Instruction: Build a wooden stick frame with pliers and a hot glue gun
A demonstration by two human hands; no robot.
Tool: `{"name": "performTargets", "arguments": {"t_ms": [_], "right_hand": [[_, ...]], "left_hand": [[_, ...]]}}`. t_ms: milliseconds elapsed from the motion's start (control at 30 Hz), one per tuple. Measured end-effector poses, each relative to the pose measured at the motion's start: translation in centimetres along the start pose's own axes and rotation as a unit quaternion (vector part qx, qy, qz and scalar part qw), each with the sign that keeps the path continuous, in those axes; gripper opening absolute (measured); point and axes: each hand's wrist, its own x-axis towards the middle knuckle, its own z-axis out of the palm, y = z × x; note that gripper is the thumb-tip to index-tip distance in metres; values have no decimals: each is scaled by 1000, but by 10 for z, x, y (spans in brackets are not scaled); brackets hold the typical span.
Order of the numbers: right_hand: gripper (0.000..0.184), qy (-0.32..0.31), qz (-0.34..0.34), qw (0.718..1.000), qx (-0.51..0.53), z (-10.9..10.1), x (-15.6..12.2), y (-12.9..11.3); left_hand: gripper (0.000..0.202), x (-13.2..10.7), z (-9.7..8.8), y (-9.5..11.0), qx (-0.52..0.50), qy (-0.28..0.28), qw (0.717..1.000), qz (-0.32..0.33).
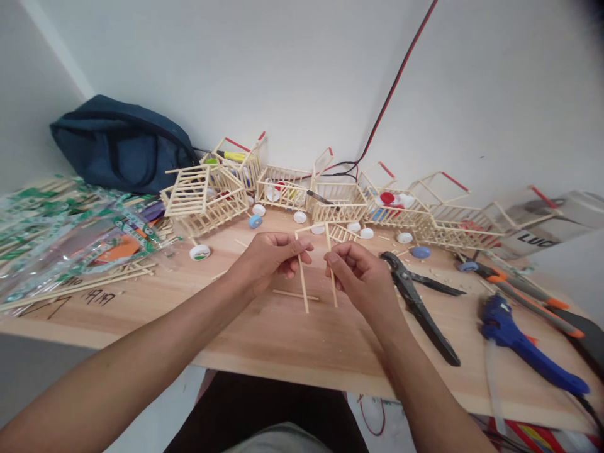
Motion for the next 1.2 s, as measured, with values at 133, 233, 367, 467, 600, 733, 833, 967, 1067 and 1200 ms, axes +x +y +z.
{"name": "performTargets", "arguments": {"t_ms": [133, 233, 367, 467, 600, 733, 833, 967, 1067, 1200], "right_hand": [[22, -5, 0, 1000, 15, 0, 0, 2], [22, -6, 3, 1000, 13, 0, 0, 3], [22, -7, 5, 1000, 11, 0, 0, 3], [23, -5, 5, 1000, 12, 0, 0, 2], [23, -5, 9, 1000, 9, 0, 0, 1], [23, -2, 18, 1000, 7, 0, 0, 1], [23, -4, 18, 1000, 12, 0, 0, 2], [23, -6, 19, 1000, 13, 0, 0, 3], [24, -8, 20, 1000, 18, 0, 1, 4], [24, -10, 19, 1000, 18, -1, 1, 5]], "left_hand": [[32, 0, 0, 2, 4, 10, 1000, 2], [32, -2, 1, 4, 12, 15, 1000, -1], [33, -3, 2, 6, 17, 12, 1000, -1], [33, -3, 1, 4, 14, 8, 1000, 6], [34, -2, -1, 3, 19, 10, 1000, 17], [32, -1, 0, 5, 32, 11, 999, 27], [30, -2, 0, 7, 40, 13, 999, 33], [32, -3, 1, 7, 41, 17, 998, 38], [32, -2, 1, 6, 44, 15, 998, 39], [32, -2, 0, 6, 49, 16, 998, 47]]}}
